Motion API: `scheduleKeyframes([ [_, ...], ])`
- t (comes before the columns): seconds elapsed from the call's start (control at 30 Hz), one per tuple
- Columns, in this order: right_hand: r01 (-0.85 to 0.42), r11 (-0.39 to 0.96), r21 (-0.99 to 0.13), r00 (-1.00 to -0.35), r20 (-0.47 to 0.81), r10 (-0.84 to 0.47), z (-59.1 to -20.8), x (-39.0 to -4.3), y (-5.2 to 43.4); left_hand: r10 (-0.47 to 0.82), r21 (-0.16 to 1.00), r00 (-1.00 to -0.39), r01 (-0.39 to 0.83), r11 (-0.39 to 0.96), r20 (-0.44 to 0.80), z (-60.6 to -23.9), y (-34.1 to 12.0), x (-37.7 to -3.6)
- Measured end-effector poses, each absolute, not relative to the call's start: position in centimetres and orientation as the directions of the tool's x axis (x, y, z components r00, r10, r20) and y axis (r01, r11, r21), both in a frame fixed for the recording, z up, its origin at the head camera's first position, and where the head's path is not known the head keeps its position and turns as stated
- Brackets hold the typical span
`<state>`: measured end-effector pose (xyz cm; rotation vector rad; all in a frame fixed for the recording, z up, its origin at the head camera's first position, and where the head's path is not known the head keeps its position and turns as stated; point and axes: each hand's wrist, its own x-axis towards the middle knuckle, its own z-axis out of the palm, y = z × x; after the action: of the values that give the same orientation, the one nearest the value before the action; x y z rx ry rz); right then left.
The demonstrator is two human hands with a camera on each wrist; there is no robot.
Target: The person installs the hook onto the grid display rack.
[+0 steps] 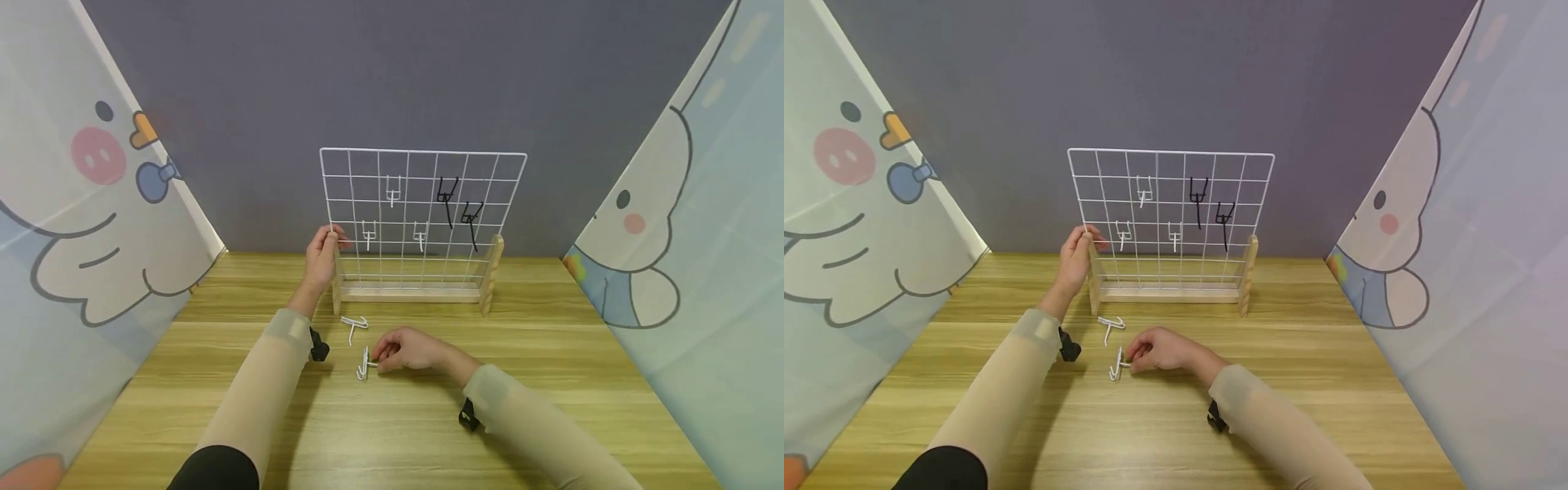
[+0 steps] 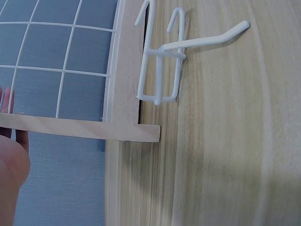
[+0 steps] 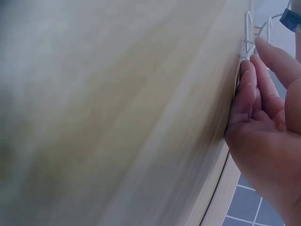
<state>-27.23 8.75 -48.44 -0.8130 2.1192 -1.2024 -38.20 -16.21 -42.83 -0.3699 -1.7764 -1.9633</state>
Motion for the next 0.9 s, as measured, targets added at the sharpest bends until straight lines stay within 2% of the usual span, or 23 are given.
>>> scheduleKeyframes([
  [0.63,-0.22,0.428,-0.876,-0.696,-0.166,-0.699,-47.9,-26.6,7.9,-0.159,0.85,-0.848,0.521,-0.081,0.505,-42.7,-16.3,-38.5],
  [0.9,-0.227,0.438,-0.87,-0.707,-0.161,-0.688,-48.2,-26.2,7.7,-0.137,0.862,-0.857,0.506,-0.035,0.497,-43.0,-16.5,-38.1],
])
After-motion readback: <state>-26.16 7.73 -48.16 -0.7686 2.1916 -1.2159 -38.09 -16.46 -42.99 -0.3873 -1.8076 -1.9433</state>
